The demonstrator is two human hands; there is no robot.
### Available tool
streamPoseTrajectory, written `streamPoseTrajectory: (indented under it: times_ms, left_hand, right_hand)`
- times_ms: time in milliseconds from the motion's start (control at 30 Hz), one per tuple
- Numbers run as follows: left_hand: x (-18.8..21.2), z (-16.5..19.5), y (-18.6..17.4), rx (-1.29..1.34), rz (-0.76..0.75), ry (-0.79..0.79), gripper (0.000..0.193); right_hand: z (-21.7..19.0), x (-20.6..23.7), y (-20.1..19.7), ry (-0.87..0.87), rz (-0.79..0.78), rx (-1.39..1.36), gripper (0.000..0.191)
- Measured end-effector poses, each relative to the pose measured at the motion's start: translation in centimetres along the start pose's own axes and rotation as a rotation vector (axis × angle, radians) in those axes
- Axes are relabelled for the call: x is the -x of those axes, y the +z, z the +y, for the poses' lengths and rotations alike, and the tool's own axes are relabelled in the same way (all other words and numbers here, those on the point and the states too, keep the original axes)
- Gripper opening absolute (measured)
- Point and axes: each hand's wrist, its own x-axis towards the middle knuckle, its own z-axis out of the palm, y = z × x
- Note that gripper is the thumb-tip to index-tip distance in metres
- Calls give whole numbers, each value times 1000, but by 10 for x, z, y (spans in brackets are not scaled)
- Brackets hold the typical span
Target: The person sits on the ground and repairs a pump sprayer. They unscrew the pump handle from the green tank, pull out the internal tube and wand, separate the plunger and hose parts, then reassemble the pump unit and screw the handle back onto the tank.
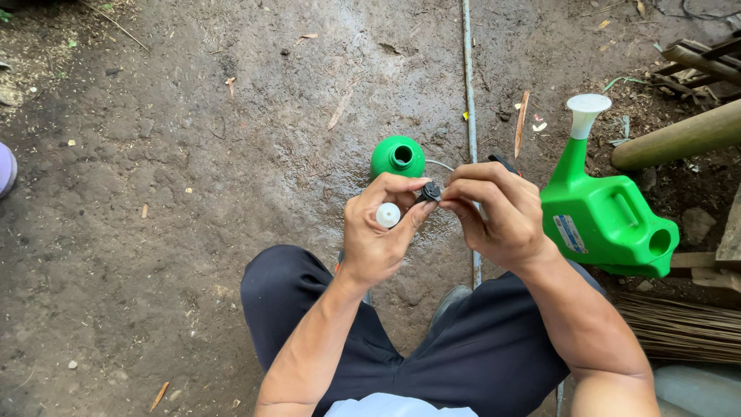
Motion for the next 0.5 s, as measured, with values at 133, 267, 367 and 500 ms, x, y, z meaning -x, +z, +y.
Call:
streamPoseTrajectory:
  times_ms: [133,267,367,500]
  left_hand:
    - [1,-1,-2,88,-35,-48,18]
    - [1,0,-2,154,-16,-80,19]
    - [0,1,-3,133,-22,-96,23]
    - [-2,3,-5,120,-27,-109,25]
  right_hand:
    - [2,2,3,-5,54,-57,28]
    - [5,2,4,12,57,-98,27]
    - [6,1,3,24,39,-108,26]
    - [6,1,3,51,16,-127,25]
